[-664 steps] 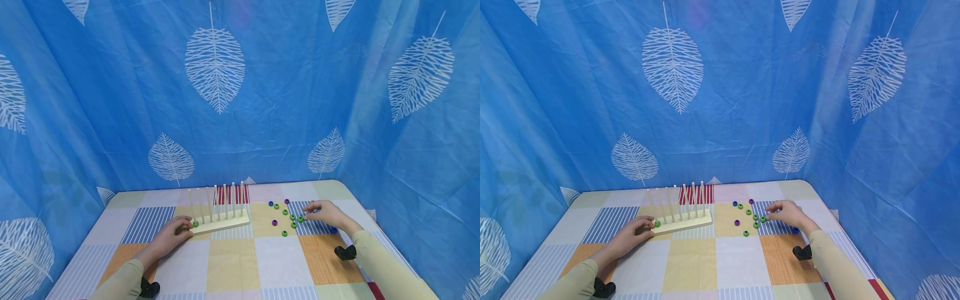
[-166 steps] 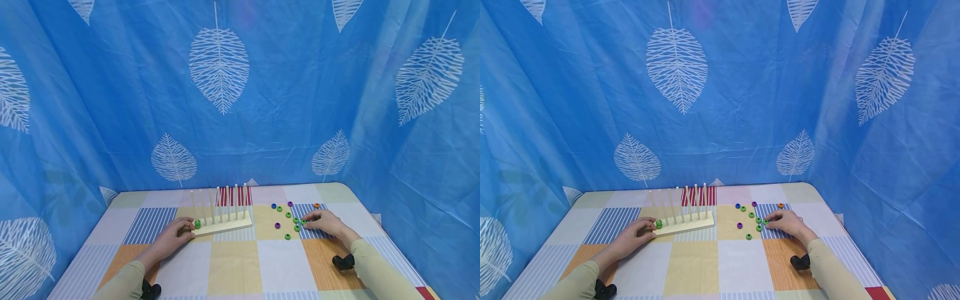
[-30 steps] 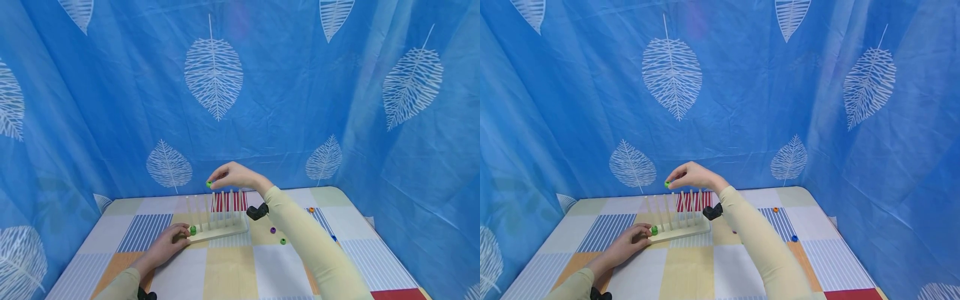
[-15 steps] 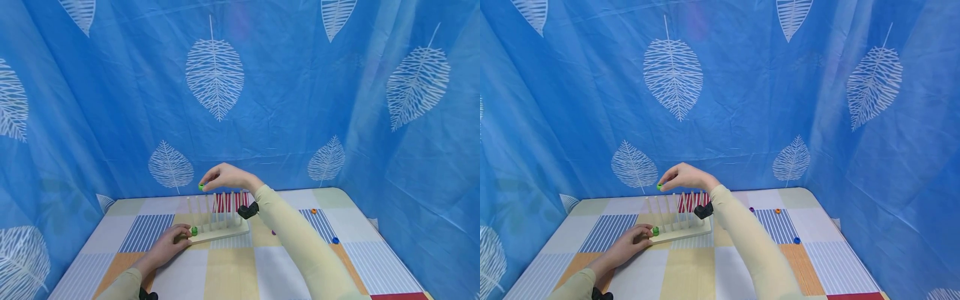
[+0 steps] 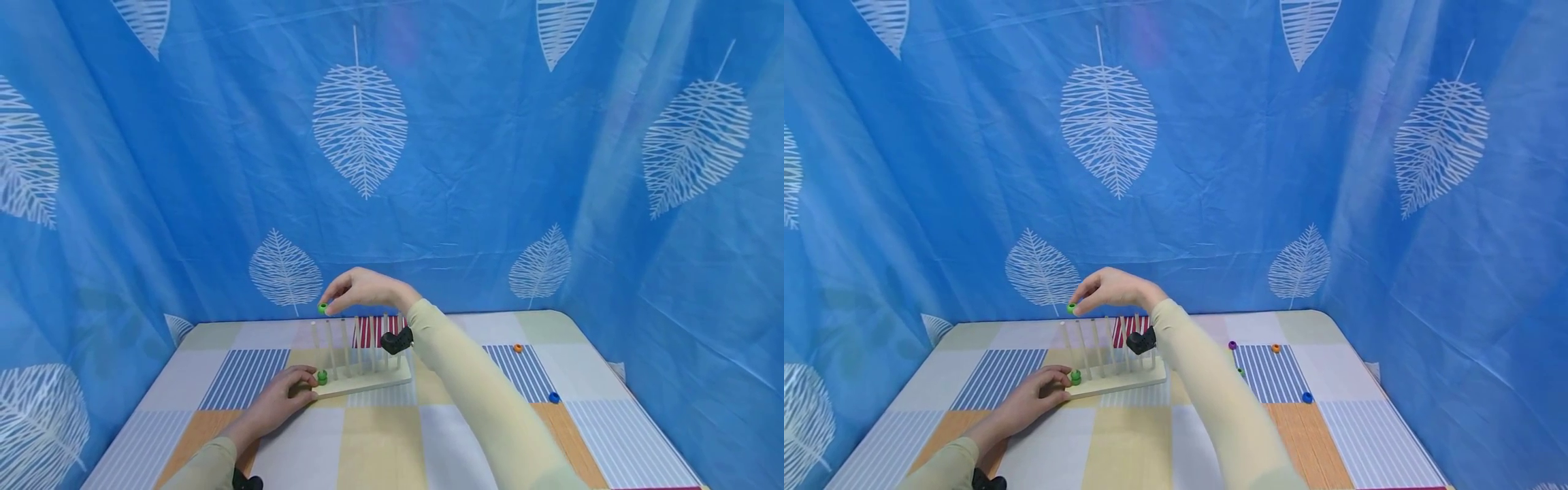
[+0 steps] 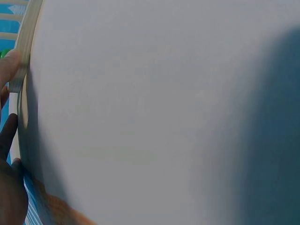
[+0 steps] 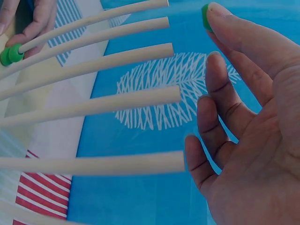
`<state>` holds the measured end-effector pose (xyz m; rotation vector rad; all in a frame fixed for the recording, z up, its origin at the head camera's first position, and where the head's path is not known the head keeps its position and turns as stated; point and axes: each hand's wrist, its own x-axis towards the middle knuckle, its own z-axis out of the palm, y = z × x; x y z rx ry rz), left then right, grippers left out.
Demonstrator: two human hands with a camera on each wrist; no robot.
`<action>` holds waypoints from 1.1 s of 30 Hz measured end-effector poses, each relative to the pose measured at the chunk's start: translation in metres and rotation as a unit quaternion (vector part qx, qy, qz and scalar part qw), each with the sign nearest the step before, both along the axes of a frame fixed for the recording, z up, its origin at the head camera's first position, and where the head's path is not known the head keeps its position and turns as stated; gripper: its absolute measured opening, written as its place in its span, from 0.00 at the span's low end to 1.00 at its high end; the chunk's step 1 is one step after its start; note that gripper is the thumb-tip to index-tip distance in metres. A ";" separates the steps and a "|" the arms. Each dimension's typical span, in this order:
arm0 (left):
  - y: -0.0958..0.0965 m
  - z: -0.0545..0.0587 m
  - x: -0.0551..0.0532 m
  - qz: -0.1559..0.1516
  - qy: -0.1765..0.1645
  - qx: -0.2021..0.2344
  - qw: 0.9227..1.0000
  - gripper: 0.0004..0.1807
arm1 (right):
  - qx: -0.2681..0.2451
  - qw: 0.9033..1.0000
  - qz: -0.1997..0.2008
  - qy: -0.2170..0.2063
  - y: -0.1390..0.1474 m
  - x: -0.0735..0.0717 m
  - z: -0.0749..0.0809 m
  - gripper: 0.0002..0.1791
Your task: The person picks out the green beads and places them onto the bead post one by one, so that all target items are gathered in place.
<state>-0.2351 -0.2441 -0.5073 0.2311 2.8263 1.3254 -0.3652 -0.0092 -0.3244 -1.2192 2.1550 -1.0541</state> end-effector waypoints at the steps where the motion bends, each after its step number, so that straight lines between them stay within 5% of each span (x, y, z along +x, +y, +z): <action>1: 0.000 0.000 0.000 -0.001 0.001 -0.001 1.000 0.05 | 0.000 1.000 -0.001 0.000 -0.002 0.000 0.000 0.13; 33: -0.003 -0.003 0.000 -0.011 0.016 0.001 1.000 0.06 | 0.023 1.000 0.012 0.001 -0.023 0.003 -0.010 0.12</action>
